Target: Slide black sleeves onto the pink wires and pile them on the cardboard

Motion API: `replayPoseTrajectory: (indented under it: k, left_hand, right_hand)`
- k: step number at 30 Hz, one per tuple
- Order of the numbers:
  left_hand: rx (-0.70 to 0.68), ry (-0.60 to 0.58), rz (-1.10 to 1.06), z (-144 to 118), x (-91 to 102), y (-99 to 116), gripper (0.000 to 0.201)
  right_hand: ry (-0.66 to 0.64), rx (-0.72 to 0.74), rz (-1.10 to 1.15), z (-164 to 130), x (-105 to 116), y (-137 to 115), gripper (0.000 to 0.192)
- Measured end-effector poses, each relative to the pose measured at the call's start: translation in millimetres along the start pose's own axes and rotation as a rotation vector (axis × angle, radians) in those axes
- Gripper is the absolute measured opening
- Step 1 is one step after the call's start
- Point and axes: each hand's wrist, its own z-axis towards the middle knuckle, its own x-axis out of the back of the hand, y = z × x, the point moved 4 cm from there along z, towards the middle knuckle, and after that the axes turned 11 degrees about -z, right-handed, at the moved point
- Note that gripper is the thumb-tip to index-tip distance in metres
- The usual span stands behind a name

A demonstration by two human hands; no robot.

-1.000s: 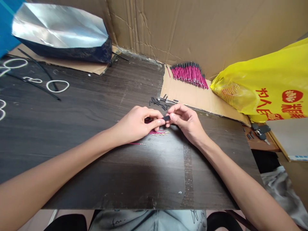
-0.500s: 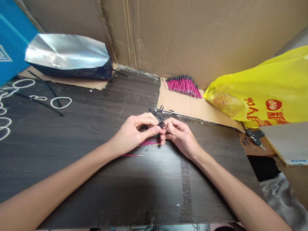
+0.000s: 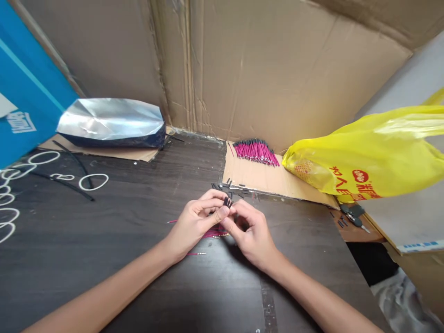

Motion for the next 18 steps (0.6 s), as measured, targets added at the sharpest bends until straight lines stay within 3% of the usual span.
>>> replayPoseTrajectory:
  k: [4, 6, 8, 10, 11, 14, 18]
  left_hand:
    - [0.009, 0.013, -0.003, 2, 4.2, -5, 0.023]
    - [0.018, 0.039, -0.007, 3, 8.5, -7, 0.025]
    - [0.021, 0.063, 0.016, 4, 13.0, -7, 0.04]
    - [0.009, 0.065, 0.064, 5, 16.4, -6, 0.04]
    - [0.003, 0.06, 0.09, 6, 17.6, -5, 0.036]
    - [-0.012, 0.046, 0.163, 7, 19.2, -2, 0.03]
    - [-0.034, 0.073, 0.203, 8, 20.3, 2, 0.027]
  right_hand:
    - [0.002, 0.003, -0.088, -1, 4, -2, 0.018]
    - [0.011, -0.02, -0.134, 5, 20, 4, 0.018]
    - [0.074, -0.072, -0.234, 22, 49, 17, 0.021]
    - [0.14, -0.197, -0.472, 48, 88, 36, 0.024]
    - [0.104, -0.32, -0.625, 63, 107, 49, 0.026]
    - [0.069, -0.46, -0.782, 111, 154, 79, 0.024]
    - [0.024, -0.57, -0.981, 157, 176, 100, 0.021]
